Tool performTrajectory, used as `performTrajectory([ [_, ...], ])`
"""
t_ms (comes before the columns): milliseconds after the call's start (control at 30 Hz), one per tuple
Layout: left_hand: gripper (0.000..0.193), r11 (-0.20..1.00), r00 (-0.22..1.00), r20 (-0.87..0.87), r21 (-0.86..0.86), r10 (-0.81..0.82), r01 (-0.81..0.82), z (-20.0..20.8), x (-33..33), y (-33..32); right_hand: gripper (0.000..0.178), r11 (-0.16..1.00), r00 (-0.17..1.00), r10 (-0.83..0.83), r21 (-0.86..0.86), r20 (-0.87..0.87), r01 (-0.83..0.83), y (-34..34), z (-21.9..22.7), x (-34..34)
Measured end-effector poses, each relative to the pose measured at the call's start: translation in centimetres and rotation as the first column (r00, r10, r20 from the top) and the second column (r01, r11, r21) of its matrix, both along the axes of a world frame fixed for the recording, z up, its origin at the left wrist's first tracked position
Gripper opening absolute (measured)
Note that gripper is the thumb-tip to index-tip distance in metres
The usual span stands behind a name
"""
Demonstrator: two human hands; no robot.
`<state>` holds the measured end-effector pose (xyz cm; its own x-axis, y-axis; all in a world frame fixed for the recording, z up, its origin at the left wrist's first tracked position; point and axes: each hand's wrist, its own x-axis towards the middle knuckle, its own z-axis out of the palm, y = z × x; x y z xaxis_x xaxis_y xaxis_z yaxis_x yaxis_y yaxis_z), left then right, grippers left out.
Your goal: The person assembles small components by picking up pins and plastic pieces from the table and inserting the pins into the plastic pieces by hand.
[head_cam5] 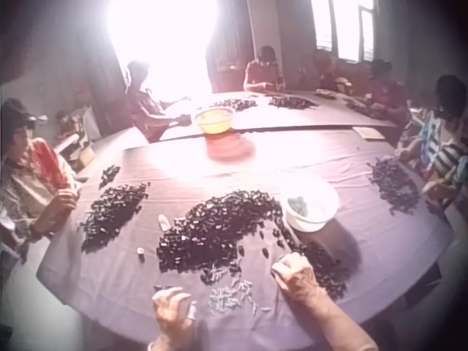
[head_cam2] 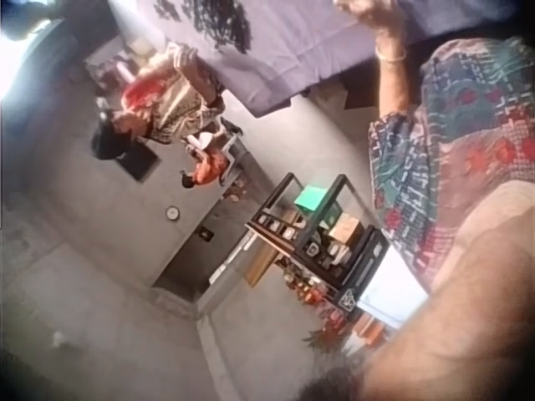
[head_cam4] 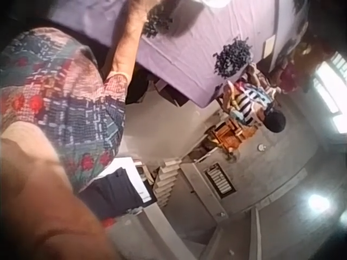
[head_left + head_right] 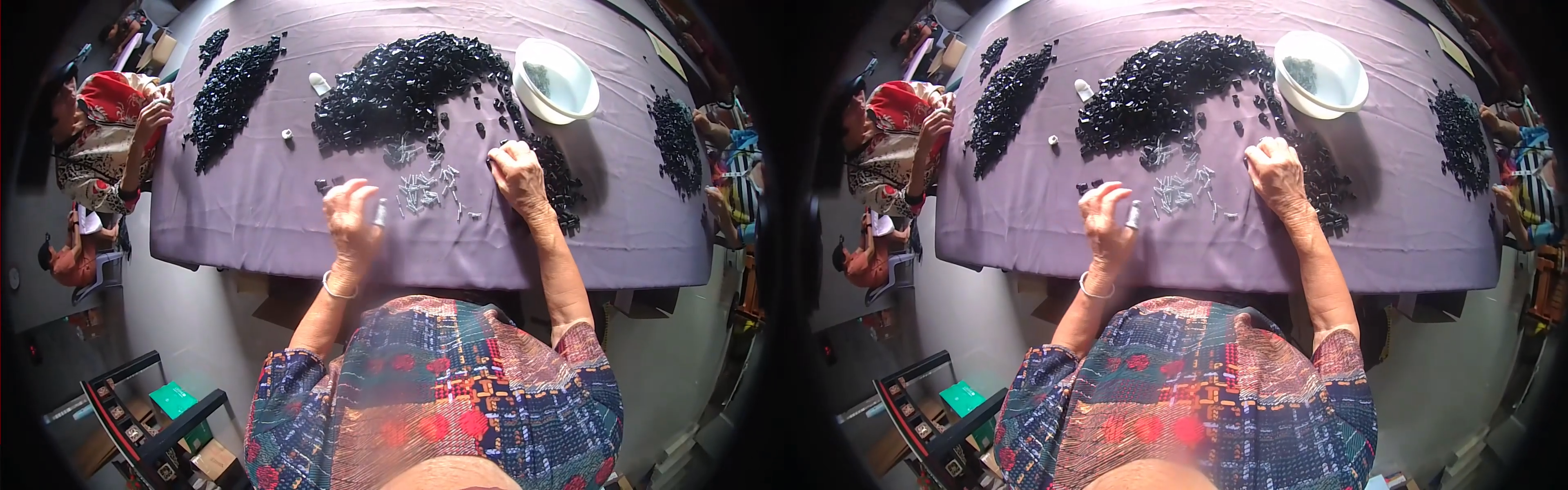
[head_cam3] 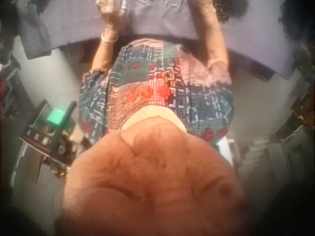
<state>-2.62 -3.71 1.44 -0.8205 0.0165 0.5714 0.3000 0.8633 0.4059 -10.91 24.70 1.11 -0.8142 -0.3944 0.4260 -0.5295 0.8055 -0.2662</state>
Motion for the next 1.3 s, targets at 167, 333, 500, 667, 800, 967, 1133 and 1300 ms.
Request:
performTrajectory([
  [167,0.032,0.985,0.984,0.086,0.087,-0.155,0.147,0.2,2.6,2.6,0.016,0.992,0.997,0.061,0.114,-0.037,-0.056,0.0,0.2,0.9],
  [333,0.033,0.959,0.973,0.096,0.214,-0.211,0.187,0.2,3.9,3.4,0.014,0.997,0.995,0.071,0.034,-0.068,-0.068,-0.8,1.7,3.4],
  [500,0.018,0.566,0.805,0.309,0.823,-0.507,0.041,1.6,3.1,4.9,0.016,0.973,0.986,0.161,-0.173,0.032,-0.153,-3.0,3.6,5.9],
  [667,0.021,0.406,0.627,0.442,0.889,-0.641,-0.212,2.4,1.9,5.7,0.015,0.962,0.978,0.192,-0.183,-0.083,-0.204,-4.5,4.8,6.8],
  [800,0.023,0.22,0.607,0.349,0.935,-0.714,-0.278,2.3,1.8,5.9,0.022,0.961,0.962,0.226,-0.127,-0.153,-0.246,-5.1,4.9,7.5],
  [967,0.023,0.239,0.503,0.37,0.921,-0.781,-0.306,2.1,2.1,5.1,0.021,0.937,0.964,0.255,-0.227,-0.07,-0.265,-5.1,3.9,8.5],
  [1133,0.024,0.132,0.437,0.335,0.893,-0.835,-0.431,2.1,3.2,4.7,0.02,0.838,0.932,0.3,-0.523,0.204,-0.155,-5.1,2.2,10.0],
  [1300,0.026,0.129,0.403,0.361,0.857,-0.841,-0.498,2.4,4.1,4.1,0.022,0.814,0.908,0.403,-0.498,0.117,-0.298,-4.9,2.5,10.3],
])
